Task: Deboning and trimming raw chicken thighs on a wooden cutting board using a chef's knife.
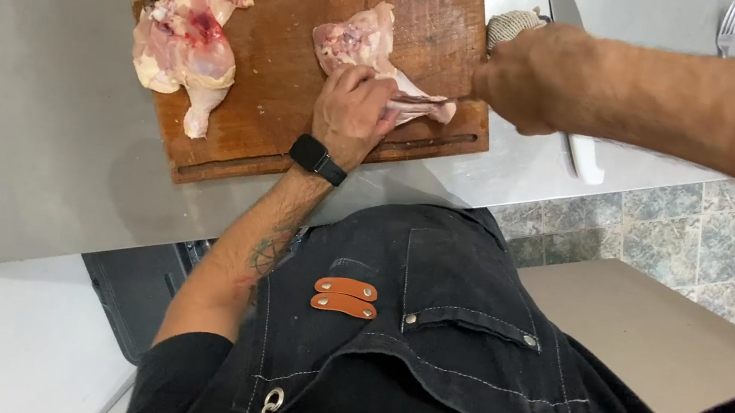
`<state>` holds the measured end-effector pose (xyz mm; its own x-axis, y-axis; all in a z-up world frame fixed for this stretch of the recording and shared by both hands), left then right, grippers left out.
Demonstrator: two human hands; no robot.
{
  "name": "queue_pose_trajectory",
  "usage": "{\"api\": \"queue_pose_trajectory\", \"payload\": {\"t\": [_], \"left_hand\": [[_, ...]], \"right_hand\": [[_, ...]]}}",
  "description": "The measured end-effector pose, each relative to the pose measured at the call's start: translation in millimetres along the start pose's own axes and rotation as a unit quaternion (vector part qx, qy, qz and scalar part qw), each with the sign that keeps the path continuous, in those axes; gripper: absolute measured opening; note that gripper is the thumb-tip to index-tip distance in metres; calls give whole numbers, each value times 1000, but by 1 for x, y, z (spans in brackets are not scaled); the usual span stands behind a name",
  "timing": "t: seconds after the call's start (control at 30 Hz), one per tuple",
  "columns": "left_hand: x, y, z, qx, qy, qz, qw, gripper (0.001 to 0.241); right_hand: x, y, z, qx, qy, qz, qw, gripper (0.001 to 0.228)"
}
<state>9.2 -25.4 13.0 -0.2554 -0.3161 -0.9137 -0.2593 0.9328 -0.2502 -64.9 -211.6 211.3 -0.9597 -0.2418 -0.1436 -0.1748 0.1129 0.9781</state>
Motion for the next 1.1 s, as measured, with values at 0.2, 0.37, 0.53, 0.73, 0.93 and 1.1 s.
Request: {"api": "queue_pose_trajectory", "payload": {"t": [0.2, 0.37, 0.53, 0.73, 0.93, 1.1], "left_hand": [[14, -8, 22, -9, -95, 119, 988, 17], [61, -18, 39, 50, -128, 121, 983, 22], [82, -19, 49, 130, -85, 95, 983, 31], [66, -23, 53, 157, -42, 107, 981, 34], [54, -22, 51, 164, -46, 70, 983, 28], [55, -27, 54, 158, -22, 74, 984, 29]], "right_hand": [[56, 27, -7, 76, 88, -192, 975, 72], [109, 9, 26, 19, -180, -264, 947, 69], [177, -67, 90, -26, -350, -441, 826, 48], [184, -107, 144, 124, -352, -573, 730, 47], [178, -103, 176, 149, -380, -584, 701, 46], [175, -104, 197, 176, -427, -556, 691, 46]]}}
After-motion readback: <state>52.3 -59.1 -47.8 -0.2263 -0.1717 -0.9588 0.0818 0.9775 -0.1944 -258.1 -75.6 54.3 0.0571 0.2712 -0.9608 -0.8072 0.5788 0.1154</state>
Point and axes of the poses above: each hand's wrist, its own y-axis away from the middle knuckle, its own x-axis out of the palm, z = x × y, the point moved 3 cm from there along -y, towards the middle knuckle, and after that the axes turned 12 degrees about z, right-handed, at the moved point
